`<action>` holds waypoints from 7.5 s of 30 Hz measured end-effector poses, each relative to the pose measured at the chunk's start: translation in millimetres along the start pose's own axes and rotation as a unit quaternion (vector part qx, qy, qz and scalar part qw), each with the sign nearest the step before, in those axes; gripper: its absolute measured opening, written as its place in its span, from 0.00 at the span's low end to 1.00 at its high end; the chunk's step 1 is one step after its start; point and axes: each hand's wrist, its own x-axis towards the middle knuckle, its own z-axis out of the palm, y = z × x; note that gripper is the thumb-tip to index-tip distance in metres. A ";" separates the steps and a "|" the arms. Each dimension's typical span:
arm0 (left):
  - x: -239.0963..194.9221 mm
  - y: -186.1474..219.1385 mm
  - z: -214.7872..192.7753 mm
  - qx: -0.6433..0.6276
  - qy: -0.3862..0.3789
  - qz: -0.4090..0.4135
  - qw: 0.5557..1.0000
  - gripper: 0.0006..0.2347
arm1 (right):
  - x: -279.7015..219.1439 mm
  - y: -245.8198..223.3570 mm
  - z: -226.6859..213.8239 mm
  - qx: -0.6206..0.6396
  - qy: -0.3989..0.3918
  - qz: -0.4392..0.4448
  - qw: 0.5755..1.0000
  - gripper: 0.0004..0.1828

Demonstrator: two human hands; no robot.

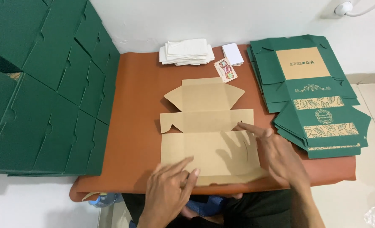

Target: The person assembles a flat-packed cardboard box by folding the flaps and securing them with green tape. They then place a small white packet inside the box and close the lid.

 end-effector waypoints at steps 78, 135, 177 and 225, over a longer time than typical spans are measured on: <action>16.1 -13.6 48.7 0.038 -0.071 0.125 0.989 0.19 | 21.1 79.3 75.7 -0.356 0.082 -0.316 0.875 0.12; 25.4 -41.8 27.9 -0.033 -0.064 0.069 0.995 0.24 | 23.6 52.2 80.3 -0.508 0.002 -0.357 0.784 0.40; -10.0 -63.2 84.4 0.168 -0.007 0.045 0.985 0.33 | 63.1 64.6 35.8 -0.297 0.212 -0.192 0.911 0.34; -5.3 -56.7 4.1 -0.027 -0.057 0.234 0.970 0.16 | 37.9 58.6 51.5 -0.135 0.101 -0.332 0.928 0.09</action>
